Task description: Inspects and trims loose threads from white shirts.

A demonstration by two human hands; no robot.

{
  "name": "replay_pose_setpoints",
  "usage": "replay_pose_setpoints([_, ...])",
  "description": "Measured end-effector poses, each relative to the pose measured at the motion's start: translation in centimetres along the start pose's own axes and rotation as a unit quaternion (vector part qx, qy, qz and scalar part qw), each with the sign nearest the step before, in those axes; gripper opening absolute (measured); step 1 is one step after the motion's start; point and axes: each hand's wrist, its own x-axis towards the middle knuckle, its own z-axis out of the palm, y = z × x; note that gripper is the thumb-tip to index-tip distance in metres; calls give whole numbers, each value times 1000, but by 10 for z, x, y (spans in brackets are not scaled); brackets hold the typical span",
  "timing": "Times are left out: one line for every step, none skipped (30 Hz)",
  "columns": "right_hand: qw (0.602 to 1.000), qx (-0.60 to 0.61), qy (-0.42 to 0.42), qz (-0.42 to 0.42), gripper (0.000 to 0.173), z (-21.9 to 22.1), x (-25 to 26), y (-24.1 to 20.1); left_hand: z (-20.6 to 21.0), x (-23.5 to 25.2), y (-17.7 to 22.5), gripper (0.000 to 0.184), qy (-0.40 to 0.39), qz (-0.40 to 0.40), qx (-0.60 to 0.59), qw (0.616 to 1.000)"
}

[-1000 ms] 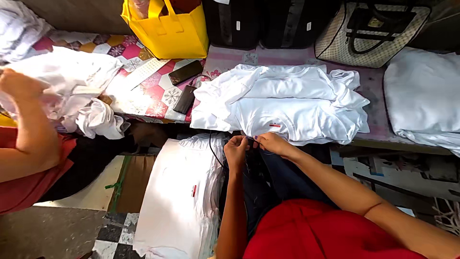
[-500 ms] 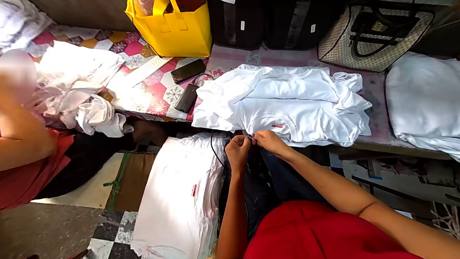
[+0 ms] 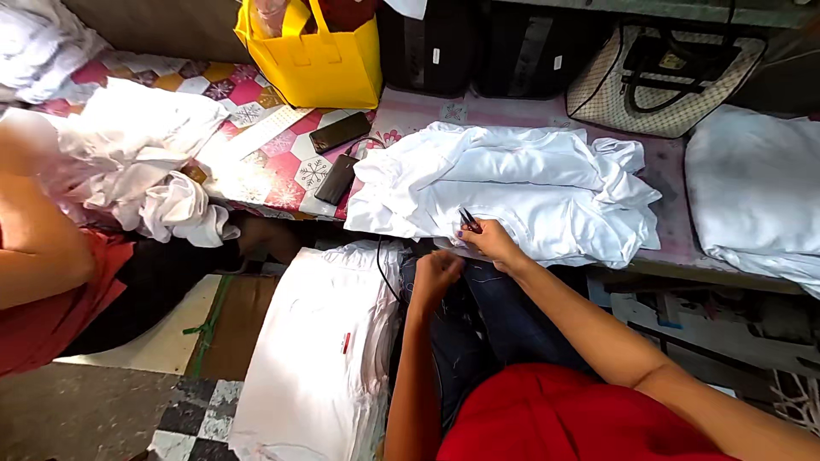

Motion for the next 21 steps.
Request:
replay_pose_setpoints([1000, 28, -9, 11, 15, -4, -1, -1, -5, -7, 2, 21, -68, -7, 50, 996])
replay_pose_setpoints([998, 56, -17, 19, 13, -7, -2, -3, -7, -12, 4, 22, -89, -15, 99, 991])
replay_pose_setpoints([996, 82, -27, 27, 11, -9, -3, -6, -5, -14, 7, 24, -56, -28, 131, 989])
replay_pose_setpoints([994, 101, -36, 32, 10, -11, -3, -9, -1, -13, 10, 28, 17, -33, 132, 991])
replay_pose_setpoints([992, 112, -43, 36, 9, -11, -4, -10, 4, -8, 9, 38, 96, -21, 107, 989])
replay_pose_setpoints([991, 119, -44, 39, 9, -10, -4, -10, 9, 1, 7, 51, 149, -9, 67, 986])
replay_pose_setpoints([991, 123, -44, 40, 9, -9, -4, -11, 12, 9, 5, 57, 172, -4, 21, 985])
replay_pose_setpoints([990, 125, -44, 43, 9, -8, -5, -10, 17, 17, 2, 49, 181, -2, -22, 983])
replay_pose_setpoints([990, 125, -44, 46, 9, -7, -6, -10, 21, 22, -1, 31, 177, -9, -53, 983])
replay_pose_setpoints([990, 123, -44, 47, 10, -6, -6, -10, 22, 22, -2, 18, 153, -21, -61, 986])
replay_pose_setpoints([991, 121, -43, 47, 10, -6, -6, -10, 21, 19, -1, 16, 112, -39, -44, 992])
replay_pose_setpoints([991, 119, -41, 46, 10, -8, -6, -10, 18, 13, 3, 18, 61, -62, -6, 996])
replay_pose_setpoints([991, 118, -40, 46, 10, -9, -6, -8, 13, 5, 6, 20, 2, -92, 44, 995])
replay_pose_setpoints([991, 117, -40, 45, 11, -10, -7, -8, 9, -1, 9, 22, -46, -119, 94, 987])
replay_pose_setpoints([991, 117, -39, 44, 11, -10, -7, -7, 6, -7, 11, 23, -66, -135, 134, 980])
replay_pose_setpoints([991, 116, -40, 43, 11, -10, -8, -7, 4, -12, 13, 23, -57, -137, 153, 977])
replay_pose_setpoints([991, 116, -42, 42, 11, -9, -8, -7, 3, -17, 16, 22, -23, -123, 150, 981])
replay_pose_setpoints([991, 117, -44, 41, 11, -8, -9, -7, 4, -20, 18, 23, 33, -89, 124, 988])
replay_pose_setpoints([991, 118, -45, 39, 11, -6, -10, -6, 9, -20, 19, 25, 105, -43, 90, 989])
replay_pose_setpoints([991, 120, -43, 37, 10, -3, -12, -5, 16, -16, 17, 27, 183, 8, 60, 981])
replay_pose_setpoints([991, 121, -39, 33, 11, 0, -13, -5, 24, -8, 14, 28, 247, 49, 39, 967])
